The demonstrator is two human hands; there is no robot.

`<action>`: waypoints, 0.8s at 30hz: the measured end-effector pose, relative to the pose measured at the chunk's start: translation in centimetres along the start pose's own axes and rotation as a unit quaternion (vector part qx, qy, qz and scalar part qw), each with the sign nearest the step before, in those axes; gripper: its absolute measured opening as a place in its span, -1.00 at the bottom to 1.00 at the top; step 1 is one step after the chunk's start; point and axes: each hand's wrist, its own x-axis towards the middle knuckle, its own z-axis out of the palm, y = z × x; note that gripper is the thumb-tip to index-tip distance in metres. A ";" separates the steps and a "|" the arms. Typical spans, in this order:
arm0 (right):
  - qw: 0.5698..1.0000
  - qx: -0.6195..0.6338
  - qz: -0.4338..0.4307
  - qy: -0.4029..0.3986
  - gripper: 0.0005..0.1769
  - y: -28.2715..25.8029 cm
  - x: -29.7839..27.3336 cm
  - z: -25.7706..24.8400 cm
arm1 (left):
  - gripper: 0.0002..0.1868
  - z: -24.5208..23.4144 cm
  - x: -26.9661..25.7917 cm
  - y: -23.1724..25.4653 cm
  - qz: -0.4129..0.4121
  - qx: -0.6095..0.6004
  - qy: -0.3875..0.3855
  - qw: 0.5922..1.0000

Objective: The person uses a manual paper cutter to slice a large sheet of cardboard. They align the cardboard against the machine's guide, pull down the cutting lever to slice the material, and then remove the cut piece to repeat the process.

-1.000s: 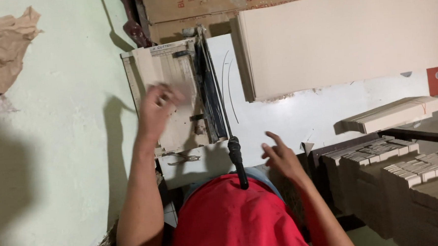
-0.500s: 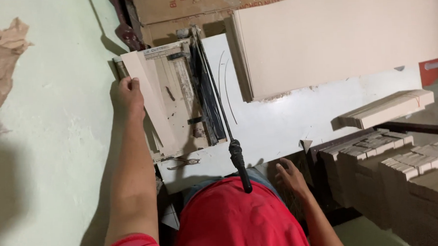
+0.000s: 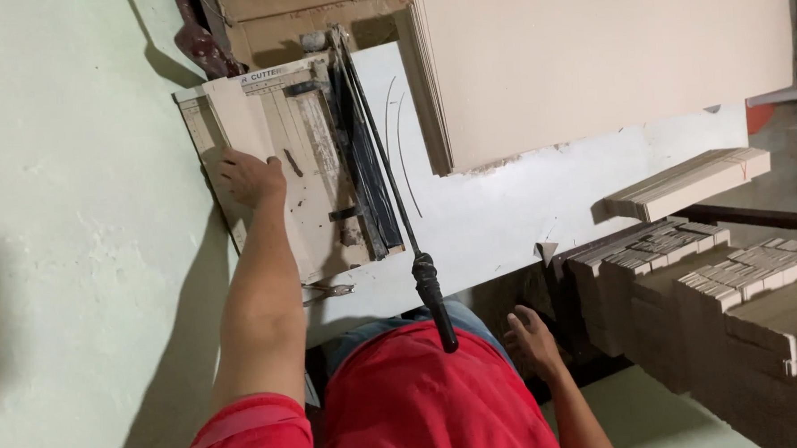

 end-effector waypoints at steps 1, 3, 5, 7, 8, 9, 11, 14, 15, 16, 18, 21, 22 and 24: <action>0.999 0.035 0.013 -0.002 -0.27 0.3 0.1 0.2 | -0.08 -0.1 0.2 0.0 0.010 0.006 -0.004 1.000; 0.997 0.072 0.027 -0.003 -0.31 1.2 0.7 0.6 | -0.10 -0.5 0.3 0.3 0.022 0.013 -0.007 1.000; 0.998 0.052 0.037 -0.001 -0.33 2.3 1.6 0.7 | -0.21 -1.0 0.0 0.6 0.036 -0.003 -0.028 0.999; 0.999 0.035 0.032 0.003 -0.33 1.3 0.8 0.6 | -0.16 -1.5 0.0 0.9 0.037 0.001 -0.037 0.999; 1.000 0.017 0.026 0.005 -0.32 0.8 0.3 0.6 | -0.12 -1.7 -0.1 1.0 0.038 0.005 -0.045 0.998; 0.999 0.020 0.028 0.007 -0.32 0.3 -0.6 0.7 | -0.12 -2.1 -0.6 0.7 0.041 0.006 -0.046 0.998; 0.996 -0.092 -0.004 0.017 -0.20 -1.0 -2.1 0.7 | -0.25 -3.1 -1.5 0.7 0.072 -0.014 -0.053 0.996; 0.995 -0.093 -0.010 0.017 -0.21 -0.1 -2.2 0.0 | -0.13 -6.4 -5.7 0.9 0.047 -0.018 -0.084 0.995; 0.996 -0.088 -0.009 0.018 -0.21 0.8 -2.1 0.1 | -0.13 -6.6 -7.3 0.4 0.052 -0.016 -0.084 0.995; 0.996 -0.089 -0.004 0.018 -0.22 1.8 -2.1 0.3 | -0.12 -6.9 -8.9 -0.3 0.040 -0.022 -0.104 0.994; 0.996 -0.085 0.000 0.018 -0.24 4.7 -0.8 0.7 | -0.11 -6.6 -11.2 -2.0 0.034 -0.027 -0.121 0.992; 0.997 -0.056 -0.035 0.025 -0.24 12.1 2.9 1.8 | -0.04 -5.7 -13.6 -4.8 0.026 -0.054 -0.120 0.991; 0.998 -0.038 -0.045 0.019 -0.24 15.3 4.4 2.3 | -0.08 -6.0 -14.5 -5.1 0.006 -0.061 -0.118 0.991; 0.998 -0.012 -0.053 0.018 -0.24 20.0 5.6 3.6 | -0.12 -5.0 -14.4 -6.2 -0.006 -0.065 -0.119 0.991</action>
